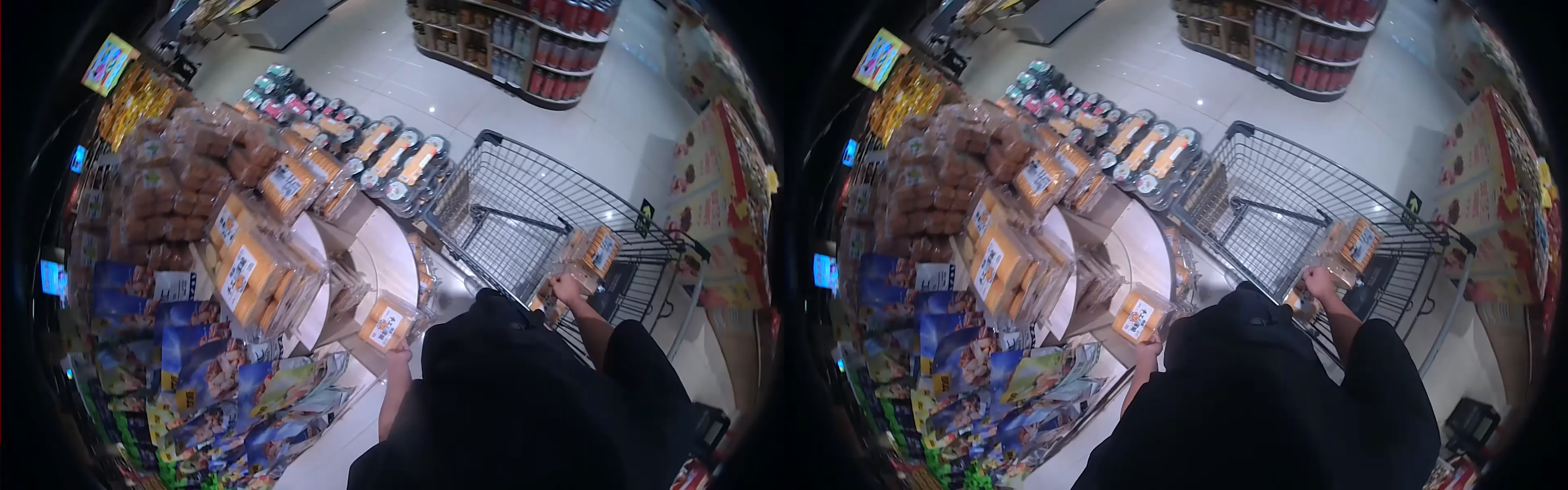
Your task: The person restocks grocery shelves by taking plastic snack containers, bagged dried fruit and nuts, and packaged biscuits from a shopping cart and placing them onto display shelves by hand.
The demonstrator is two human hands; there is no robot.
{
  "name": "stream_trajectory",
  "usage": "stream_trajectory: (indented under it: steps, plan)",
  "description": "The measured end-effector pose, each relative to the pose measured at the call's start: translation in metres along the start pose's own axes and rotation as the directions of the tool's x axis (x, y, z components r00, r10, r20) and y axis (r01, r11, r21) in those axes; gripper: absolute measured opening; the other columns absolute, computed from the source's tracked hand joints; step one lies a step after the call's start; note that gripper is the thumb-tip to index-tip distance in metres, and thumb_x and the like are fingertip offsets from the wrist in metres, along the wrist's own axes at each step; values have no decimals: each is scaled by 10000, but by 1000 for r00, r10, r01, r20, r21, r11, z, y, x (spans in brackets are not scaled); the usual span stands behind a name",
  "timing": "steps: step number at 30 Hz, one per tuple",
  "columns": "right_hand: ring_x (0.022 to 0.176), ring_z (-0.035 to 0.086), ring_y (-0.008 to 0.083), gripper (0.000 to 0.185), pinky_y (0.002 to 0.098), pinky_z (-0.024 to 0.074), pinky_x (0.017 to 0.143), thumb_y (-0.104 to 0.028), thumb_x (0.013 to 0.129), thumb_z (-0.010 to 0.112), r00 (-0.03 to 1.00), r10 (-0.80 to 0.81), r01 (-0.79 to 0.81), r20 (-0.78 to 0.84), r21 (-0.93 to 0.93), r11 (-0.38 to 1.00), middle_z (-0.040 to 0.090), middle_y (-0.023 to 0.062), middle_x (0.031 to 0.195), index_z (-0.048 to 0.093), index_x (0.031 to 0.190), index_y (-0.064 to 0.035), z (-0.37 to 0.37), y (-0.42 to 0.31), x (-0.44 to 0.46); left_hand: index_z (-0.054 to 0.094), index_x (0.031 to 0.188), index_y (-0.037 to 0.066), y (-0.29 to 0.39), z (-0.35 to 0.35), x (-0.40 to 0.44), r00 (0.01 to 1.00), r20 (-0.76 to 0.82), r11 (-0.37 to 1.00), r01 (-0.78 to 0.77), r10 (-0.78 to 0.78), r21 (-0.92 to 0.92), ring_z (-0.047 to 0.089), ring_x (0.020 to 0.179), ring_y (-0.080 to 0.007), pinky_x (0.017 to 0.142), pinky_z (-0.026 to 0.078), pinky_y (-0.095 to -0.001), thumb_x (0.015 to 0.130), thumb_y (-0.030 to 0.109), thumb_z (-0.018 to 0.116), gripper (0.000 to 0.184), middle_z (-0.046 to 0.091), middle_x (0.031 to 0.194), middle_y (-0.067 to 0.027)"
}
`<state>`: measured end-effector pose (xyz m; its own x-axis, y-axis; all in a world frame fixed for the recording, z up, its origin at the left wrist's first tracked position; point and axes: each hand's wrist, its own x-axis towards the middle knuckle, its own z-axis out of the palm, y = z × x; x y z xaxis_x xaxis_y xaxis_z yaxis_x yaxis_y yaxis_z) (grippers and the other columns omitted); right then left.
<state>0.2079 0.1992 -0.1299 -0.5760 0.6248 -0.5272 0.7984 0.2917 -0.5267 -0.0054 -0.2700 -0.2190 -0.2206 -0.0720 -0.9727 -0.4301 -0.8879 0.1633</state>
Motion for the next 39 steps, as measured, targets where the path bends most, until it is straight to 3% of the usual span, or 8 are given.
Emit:
stream_trajectory:
  steps: [2, 4, 8, 13, 18, 24, 31, 39]
  plan:
    - [654, 625, 245, 337, 348, 477, 598, -325, 800, 525, 995, 99, -99, -14, -80, 992, 635, 152, 721, 632, 870, -13, 21, 41, -21, 477, 1152, 46, 3, -4, -7, 999, -41, 995, -6, 10, 96, 569, 948, -276, 763, 524, -347, 902, 218, 352, 328, 558, 1073, -123]
    - [882, 607, 321, 439, 377, 473, 761, -412, 804, 495, 961, 252, -234, 116, -148, 961, 633, 193, 889, 621, 932, -12, 29, 60, -41, 458, 1170, 36, 10, -16, -12, 958, 264, 872, -224, 114, 436, 532, 1017, -302, 815, 502, -363, 906, 242, 355, 350, 538, 1100, -135]
    - [935, 588, 334, 386, 375, 474, 790, -348, 776, 545, 874, 484, -481, -35, 66, 874, 608, 191, 1003, 596, 985, -28, 82, 92, -44, 427, 1197, 35, 24, -9, -42, 1000, -11, 877, -17, 25, 481, 489, 1080, -311, 856, 479, -390, 901, 259, 359, 377, 503, 1149, -135]
    - [944, 582, 331, 276, 376, 465, 811, -220, 746, 576, 797, 529, -492, -291, 195, 849, 631, 151, 910, 591, 980, -74, 44, 50, -42, 445, 1174, 32, 21, 16, -72, 989, 125, 650, -145, 77, 746, 499, 1066, -312, 851, 477, -389, 896, 265, 370, 371, 516, 1129, -142]
    - [1014, 557, 288, 352, 347, 447, 867, -164, 715, 610, 939, 332, -336, -95, -30, 941, 581, 141, 1063, 571, 1061, -108, 38, 44, -13, 463, 1151, 28, 20, 22, -91, 964, 251, 401, -264, 86, 877, 509, 1052, -314, 846, 475, -388, 892, 272, 380, 366, 528, 1110, -149]
    - [1234, 342, 323, 502, 438, 347, 990, -95, 770, 528, 969, 245, -238, 26, -160, 958, 362, 142, 1324, 400, 1255, -110, 60, 42, 42, 484, 1124, 23, 28, 27, -112, 917, 386, 87, -394, 97, 915, 521, 1035, -315, 840, 472, -388, 886, 280, 392, 362, 543, 1086, -157]
    - [1159, 401, 359, 576, 402, 400, 929, -15, 694, 610, 927, 310, -316, -211, 7, 949, 381, 204, 1237, 377, 1220, -16, 143, 107, 121, 510, 1091, 17, 38, 46, -142, 871, 488, -319, -447, 59, 836, 535, 1015, -316, 834, 469, -387, 880, 289, 407, 359, 561, 1059, -167]
    - [1028, 510, 338, 579, 417, 468, 818, -72, 643, 707, 973, 212, -228, -93, -223, 948, 399, 174, 1189, 410, 1138, -31, 58, 30, 64, 538, 1055, 11, 26, 32, -131, 857, 501, -626, -459, -123, 631, 552, 993, -318, 826, 465, -386, 873, 299, 423, 360, 581, 1027, -178]
